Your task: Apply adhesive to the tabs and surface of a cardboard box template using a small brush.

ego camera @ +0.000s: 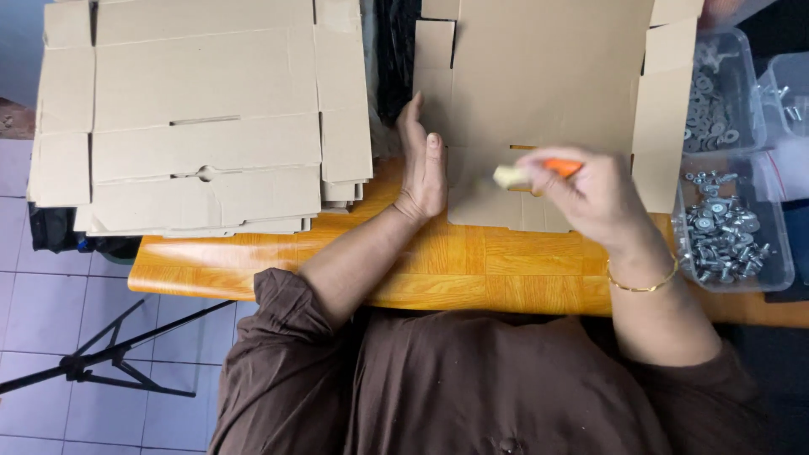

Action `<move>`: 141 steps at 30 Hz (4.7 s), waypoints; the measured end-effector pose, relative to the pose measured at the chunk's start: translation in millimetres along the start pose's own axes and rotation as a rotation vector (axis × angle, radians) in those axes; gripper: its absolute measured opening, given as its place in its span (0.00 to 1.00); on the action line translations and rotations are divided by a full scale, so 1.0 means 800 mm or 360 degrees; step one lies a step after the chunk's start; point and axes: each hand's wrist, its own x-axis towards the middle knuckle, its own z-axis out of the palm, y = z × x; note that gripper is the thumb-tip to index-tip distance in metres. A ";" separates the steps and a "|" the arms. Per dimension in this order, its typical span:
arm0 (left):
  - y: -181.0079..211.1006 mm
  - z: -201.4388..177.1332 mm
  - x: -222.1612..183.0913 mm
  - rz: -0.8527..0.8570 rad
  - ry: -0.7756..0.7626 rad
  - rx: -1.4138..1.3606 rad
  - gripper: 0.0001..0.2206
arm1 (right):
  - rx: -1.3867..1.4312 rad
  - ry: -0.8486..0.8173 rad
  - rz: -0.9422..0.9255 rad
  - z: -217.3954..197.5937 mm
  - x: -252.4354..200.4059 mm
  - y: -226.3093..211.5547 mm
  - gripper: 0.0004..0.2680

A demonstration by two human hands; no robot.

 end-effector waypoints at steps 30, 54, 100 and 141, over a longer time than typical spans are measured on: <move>0.052 0.036 0.001 0.0023 -0.1025 0.1698 0.40 | -0.1672 0.0840 -0.0348 -0.120 -0.056 0.038 0.07; 0.052 0.029 -0.001 0.0008 -0.0913 0.1632 0.38 | -0.1444 0.0522 0.0106 -0.067 -0.128 0.004 0.12; 0.030 0.021 -0.004 -0.0065 -0.0588 0.0802 0.31 | -0.1575 0.0556 -0.0034 -0.004 -0.114 0.002 0.07; 0.041 0.019 -0.004 0.0013 -0.0609 0.1069 0.30 | -0.1833 0.0801 -0.0004 -0.085 0.021 0.095 0.09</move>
